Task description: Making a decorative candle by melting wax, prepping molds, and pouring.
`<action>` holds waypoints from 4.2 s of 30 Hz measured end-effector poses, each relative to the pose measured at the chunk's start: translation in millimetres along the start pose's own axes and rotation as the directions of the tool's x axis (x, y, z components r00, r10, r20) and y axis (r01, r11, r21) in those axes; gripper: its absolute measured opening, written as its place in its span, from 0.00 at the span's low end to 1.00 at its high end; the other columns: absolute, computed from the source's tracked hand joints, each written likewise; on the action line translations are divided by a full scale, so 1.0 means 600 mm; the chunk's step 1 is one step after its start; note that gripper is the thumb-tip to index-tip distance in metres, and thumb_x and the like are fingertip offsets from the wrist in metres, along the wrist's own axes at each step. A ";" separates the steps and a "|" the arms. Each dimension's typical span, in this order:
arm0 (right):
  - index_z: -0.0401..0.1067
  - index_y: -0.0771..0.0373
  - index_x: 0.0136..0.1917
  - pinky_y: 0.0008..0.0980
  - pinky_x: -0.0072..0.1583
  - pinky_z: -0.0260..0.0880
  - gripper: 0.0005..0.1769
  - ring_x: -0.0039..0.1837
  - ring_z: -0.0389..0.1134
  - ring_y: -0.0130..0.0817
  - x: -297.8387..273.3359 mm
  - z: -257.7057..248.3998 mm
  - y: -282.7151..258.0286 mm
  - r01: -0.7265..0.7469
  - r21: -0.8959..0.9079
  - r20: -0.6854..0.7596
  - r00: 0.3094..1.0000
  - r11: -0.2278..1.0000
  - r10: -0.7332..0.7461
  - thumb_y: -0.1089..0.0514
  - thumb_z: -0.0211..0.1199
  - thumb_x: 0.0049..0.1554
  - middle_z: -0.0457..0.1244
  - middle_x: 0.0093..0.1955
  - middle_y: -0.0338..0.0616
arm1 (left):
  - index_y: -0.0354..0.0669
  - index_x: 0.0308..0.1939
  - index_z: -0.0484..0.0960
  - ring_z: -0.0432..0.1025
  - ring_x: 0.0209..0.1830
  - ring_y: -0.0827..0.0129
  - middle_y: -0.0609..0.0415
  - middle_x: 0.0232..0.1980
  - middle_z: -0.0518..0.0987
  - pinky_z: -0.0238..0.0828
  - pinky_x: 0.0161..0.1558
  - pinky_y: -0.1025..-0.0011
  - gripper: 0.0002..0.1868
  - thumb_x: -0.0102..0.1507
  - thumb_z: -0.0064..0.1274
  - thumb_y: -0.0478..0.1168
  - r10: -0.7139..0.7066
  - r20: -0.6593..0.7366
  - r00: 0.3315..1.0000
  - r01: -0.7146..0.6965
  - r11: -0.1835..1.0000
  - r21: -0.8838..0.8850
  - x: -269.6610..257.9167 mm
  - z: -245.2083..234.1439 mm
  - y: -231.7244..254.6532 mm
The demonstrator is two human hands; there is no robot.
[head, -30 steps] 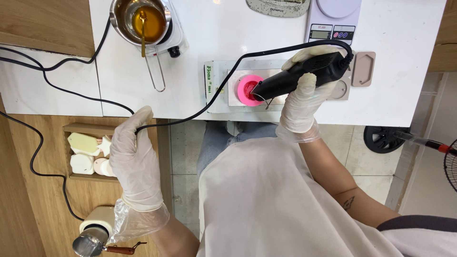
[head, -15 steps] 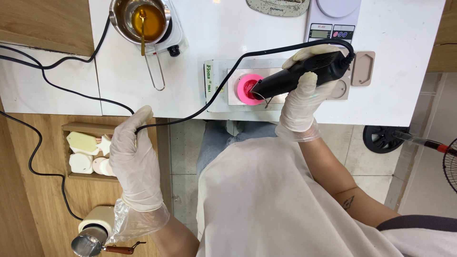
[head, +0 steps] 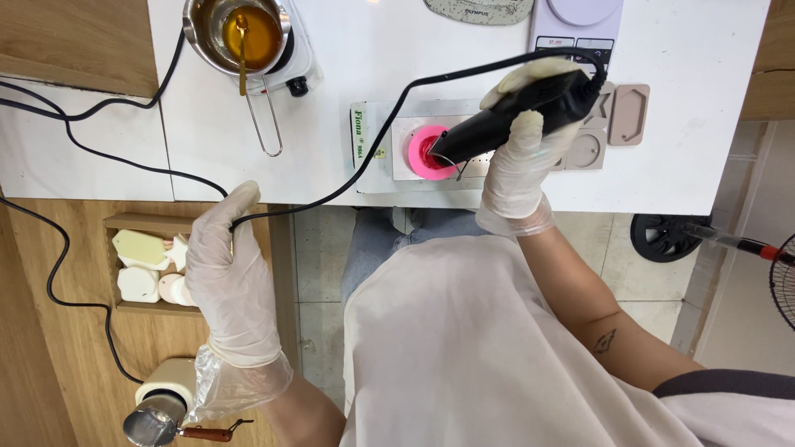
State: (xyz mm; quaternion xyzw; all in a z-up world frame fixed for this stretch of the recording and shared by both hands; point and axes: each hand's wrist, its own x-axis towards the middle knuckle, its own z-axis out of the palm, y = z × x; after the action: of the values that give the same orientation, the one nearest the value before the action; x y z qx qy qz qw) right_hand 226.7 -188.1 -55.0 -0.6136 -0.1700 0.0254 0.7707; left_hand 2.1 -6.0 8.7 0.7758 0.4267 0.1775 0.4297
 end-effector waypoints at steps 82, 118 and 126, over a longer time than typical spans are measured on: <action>0.65 0.63 0.59 0.30 0.48 0.73 0.41 0.47 0.69 0.34 0.066 0.018 -0.041 -0.008 -0.051 0.585 0.810 0.999 0.036 0.25 0.69 0.55 0.63 0.47 0.44 | 0.46 0.60 0.83 0.74 0.59 0.57 0.49 0.58 0.80 0.71 0.64 0.64 0.21 0.67 0.50 0.24 0.233 -0.134 0.963 -0.229 0.972 0.041 -0.059 0.005 -0.047; 0.59 0.59 0.67 0.32 0.57 0.74 0.41 0.54 0.68 0.34 0.085 0.036 0.014 -0.259 -0.188 0.842 0.454 0.948 0.291 0.39 0.80 0.56 0.65 0.59 0.44 | 0.42 0.57 0.84 0.71 0.49 0.74 0.56 0.55 0.80 0.67 0.53 0.80 0.21 0.65 0.53 0.19 0.080 -0.102 0.992 -0.115 0.903 -0.413 -0.057 -0.025 -0.064; 0.58 0.60 0.66 0.31 0.57 0.73 0.43 0.56 0.69 0.34 0.085 0.034 0.021 -0.262 -0.181 0.838 0.464 0.948 0.288 0.37 0.80 0.55 0.64 0.59 0.44 | 0.43 0.58 0.84 0.73 0.54 0.64 0.52 0.56 0.80 0.69 0.57 0.71 0.22 0.65 0.52 0.19 0.096 -0.132 0.987 -0.132 0.945 -0.301 -0.059 -0.024 -0.058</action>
State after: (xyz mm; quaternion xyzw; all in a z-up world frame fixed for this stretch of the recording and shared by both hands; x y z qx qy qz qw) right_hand 270.7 -153.0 -51.4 -0.5498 -0.4263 0.4454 0.5636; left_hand -45.4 -18.2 -8.4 0.7110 0.3723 0.3112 0.5090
